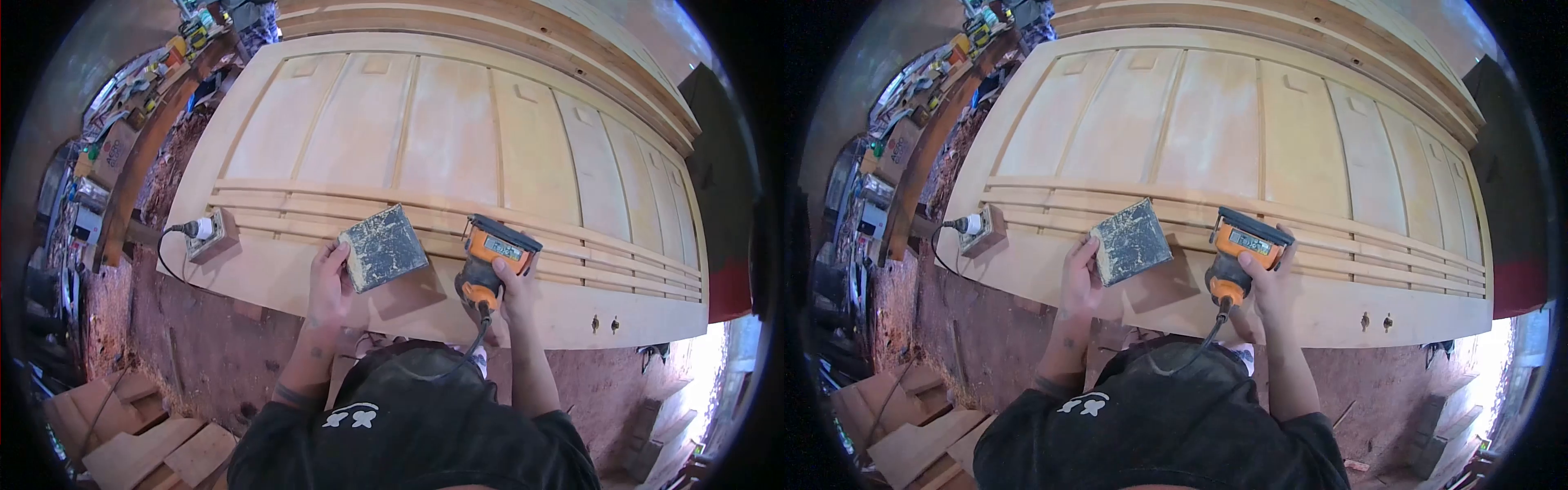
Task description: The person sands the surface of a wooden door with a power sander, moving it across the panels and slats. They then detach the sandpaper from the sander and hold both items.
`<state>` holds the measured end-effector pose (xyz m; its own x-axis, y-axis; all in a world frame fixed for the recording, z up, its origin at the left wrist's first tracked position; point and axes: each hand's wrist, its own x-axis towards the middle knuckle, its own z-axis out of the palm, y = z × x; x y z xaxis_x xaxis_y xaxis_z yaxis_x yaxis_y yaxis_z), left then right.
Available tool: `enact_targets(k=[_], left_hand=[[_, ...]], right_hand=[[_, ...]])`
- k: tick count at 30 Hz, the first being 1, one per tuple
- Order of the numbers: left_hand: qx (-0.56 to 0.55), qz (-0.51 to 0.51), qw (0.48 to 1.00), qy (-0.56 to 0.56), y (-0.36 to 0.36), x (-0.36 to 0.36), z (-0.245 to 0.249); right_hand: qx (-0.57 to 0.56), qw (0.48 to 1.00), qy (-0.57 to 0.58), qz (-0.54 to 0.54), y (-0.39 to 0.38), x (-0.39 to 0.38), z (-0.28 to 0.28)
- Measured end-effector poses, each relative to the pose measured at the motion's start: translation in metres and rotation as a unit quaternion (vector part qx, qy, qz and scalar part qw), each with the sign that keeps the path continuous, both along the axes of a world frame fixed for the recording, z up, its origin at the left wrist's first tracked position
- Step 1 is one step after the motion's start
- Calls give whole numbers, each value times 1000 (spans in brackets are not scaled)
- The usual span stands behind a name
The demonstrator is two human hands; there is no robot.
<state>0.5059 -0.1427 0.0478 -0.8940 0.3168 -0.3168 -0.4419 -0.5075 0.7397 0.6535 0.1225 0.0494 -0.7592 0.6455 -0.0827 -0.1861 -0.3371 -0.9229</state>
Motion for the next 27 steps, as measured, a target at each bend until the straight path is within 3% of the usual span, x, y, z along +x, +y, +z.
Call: enact_targets(k=[5,11,15,18,21,23,27], left_hand=[[24,22,999,-28,-3,7,0],[27,4,1000,-2,-12,10,-7],[3,23,1000,-1,-12,10,1],[11,20,1000,12,-17,9,3],[17,11,1000,13,-22,10,0],[15,6,1000,10,-26,10,0],[4,33,999,-2,-28,10,-2]], right_hand=[[-4,998,-22,56,9,-8,3],[43,994,-93,29,9,-13,6],[218,947,-235,7,16,-10,5],[436,831,-344,-22,25,-4,11],[321,891,-320,-14,25,10,25],[299,916,-266,-30,34,29,-3],[271,935,-220,-70,18,59,-4]])
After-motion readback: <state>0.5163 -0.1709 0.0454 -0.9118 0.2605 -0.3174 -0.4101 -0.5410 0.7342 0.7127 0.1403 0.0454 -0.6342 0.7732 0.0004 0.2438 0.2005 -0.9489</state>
